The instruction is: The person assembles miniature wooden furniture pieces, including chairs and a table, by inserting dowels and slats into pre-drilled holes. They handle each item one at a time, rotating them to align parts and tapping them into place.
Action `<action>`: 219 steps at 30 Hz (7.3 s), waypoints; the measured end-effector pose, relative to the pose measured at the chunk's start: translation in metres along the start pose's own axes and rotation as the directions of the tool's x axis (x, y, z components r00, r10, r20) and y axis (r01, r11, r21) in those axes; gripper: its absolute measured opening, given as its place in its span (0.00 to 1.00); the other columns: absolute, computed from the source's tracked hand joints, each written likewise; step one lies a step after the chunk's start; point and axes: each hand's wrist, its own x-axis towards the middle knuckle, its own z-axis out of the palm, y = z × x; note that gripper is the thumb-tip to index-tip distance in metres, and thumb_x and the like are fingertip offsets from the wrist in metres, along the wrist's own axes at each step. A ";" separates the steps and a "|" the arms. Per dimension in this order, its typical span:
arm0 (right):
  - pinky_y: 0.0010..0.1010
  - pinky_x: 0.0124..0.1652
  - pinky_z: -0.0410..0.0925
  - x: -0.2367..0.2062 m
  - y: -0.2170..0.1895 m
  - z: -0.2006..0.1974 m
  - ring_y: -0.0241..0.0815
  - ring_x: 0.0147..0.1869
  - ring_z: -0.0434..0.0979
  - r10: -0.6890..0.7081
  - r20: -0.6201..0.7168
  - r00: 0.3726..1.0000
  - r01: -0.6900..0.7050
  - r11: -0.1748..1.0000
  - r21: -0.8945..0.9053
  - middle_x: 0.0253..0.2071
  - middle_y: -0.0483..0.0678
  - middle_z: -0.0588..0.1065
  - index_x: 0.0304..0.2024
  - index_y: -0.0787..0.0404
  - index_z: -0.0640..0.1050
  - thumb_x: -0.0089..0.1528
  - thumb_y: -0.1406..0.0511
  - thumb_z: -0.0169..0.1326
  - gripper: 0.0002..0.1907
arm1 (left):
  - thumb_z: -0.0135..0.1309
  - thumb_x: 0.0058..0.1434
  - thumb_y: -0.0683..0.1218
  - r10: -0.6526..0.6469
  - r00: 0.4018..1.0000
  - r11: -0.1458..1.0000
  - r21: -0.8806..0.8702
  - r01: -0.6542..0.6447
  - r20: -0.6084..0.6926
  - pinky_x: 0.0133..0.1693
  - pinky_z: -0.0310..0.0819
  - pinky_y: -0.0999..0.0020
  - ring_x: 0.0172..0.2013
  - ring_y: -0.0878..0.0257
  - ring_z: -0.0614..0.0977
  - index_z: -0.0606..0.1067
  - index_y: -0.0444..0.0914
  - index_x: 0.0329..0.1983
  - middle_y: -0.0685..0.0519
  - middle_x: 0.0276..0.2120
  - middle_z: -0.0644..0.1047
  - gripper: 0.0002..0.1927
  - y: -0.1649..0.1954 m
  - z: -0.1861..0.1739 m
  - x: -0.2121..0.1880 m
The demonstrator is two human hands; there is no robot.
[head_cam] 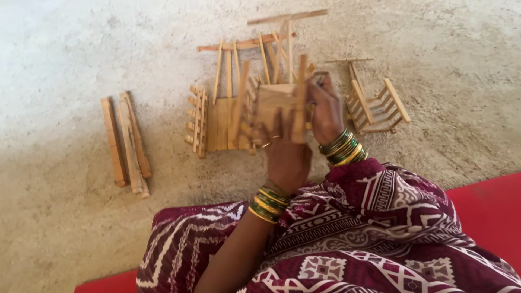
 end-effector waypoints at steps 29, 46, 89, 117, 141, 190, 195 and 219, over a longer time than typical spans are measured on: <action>0.23 0.39 0.79 0.070 0.019 -0.020 0.37 0.45 0.83 -0.549 0.083 0.832 0.546 0.780 -0.307 0.44 0.50 0.78 0.40 0.61 0.82 0.71 0.71 0.60 0.04 | 0.49 0.56 0.34 -0.533 0.545 -0.382 -0.759 0.527 0.647 0.35 0.80 0.56 0.40 0.54 0.82 0.55 0.41 0.66 0.46 0.49 0.75 0.34 -0.085 0.083 -0.048; 0.30 0.43 0.76 0.029 -0.015 0.027 0.41 0.45 0.76 -0.394 0.506 0.767 0.624 0.275 -0.731 0.42 0.48 0.77 0.38 0.63 0.80 0.64 0.69 0.60 0.03 | 0.44 0.53 0.28 -0.534 0.518 -0.152 -0.679 0.718 0.668 0.18 0.61 0.78 0.26 0.67 0.72 0.50 0.51 0.69 0.45 0.47 0.73 0.43 -0.077 0.071 -0.043; 0.38 0.55 0.74 -0.024 -0.001 0.011 0.44 0.56 0.79 -0.462 0.685 0.564 0.803 0.114 -0.585 0.51 0.48 0.80 0.47 0.59 0.78 0.58 0.65 0.57 0.15 | 0.44 0.49 0.25 -0.419 0.654 -0.077 -0.743 0.665 0.629 0.22 0.71 0.76 0.29 0.67 0.76 0.53 0.45 0.68 0.47 0.51 0.73 0.44 -0.078 0.080 -0.046; 0.22 0.38 0.74 0.085 -0.014 -0.031 0.34 0.41 0.80 -0.542 0.228 0.809 0.573 0.639 -0.513 0.40 0.43 0.82 0.39 0.52 0.81 0.70 0.72 0.56 0.09 | 0.44 0.50 0.24 -0.247 0.810 0.026 -0.831 0.555 0.533 0.43 0.76 0.75 0.51 0.68 0.75 0.58 0.41 0.70 0.53 0.54 0.72 0.43 -0.086 0.071 -0.045; 0.28 0.39 0.77 0.110 -0.035 -0.024 0.37 0.41 0.81 0.331 0.425 0.842 0.235 0.484 -0.843 0.37 0.45 0.80 0.38 0.52 0.79 0.68 0.64 0.54 0.04 | 0.49 0.47 0.32 -0.282 0.465 -0.128 -0.513 0.849 0.839 0.29 0.65 0.66 0.32 0.58 0.69 0.63 0.50 0.73 0.48 0.44 0.74 0.46 -0.124 0.112 -0.093; 0.39 0.42 0.77 -0.089 0.007 -0.011 0.46 0.45 0.79 -0.622 0.519 0.587 0.795 0.320 -0.516 0.41 0.51 0.76 0.35 0.61 0.77 0.54 0.71 0.60 0.08 | 0.51 0.71 0.52 -0.311 0.637 -0.814 -0.543 0.205 0.706 0.60 0.74 0.43 0.53 0.48 0.80 0.73 0.38 0.56 0.46 0.51 0.78 0.16 -0.082 0.082 -0.061; 0.35 0.41 0.76 -0.065 0.017 -0.055 0.44 0.45 0.78 -0.346 0.316 0.884 0.468 0.662 -0.585 0.43 0.50 0.77 0.35 0.61 0.77 0.58 0.74 0.61 0.06 | 0.48 0.79 0.45 -0.283 0.747 -0.750 -0.625 0.218 0.601 0.60 0.77 0.46 0.50 0.50 0.82 0.72 0.37 0.56 0.52 0.46 0.76 0.09 -0.092 0.081 -0.068; 0.25 0.31 0.81 -0.015 0.050 -0.135 0.37 0.35 0.83 -0.195 0.094 0.976 0.190 0.980 0.054 0.38 0.51 0.81 0.41 0.65 0.80 0.68 0.74 0.52 0.05 | 0.50 0.57 0.39 -0.187 0.709 -0.220 -0.732 0.645 0.680 0.62 0.69 0.52 0.63 0.50 0.70 0.48 0.45 0.75 0.45 0.69 0.61 0.42 -0.042 0.042 -0.032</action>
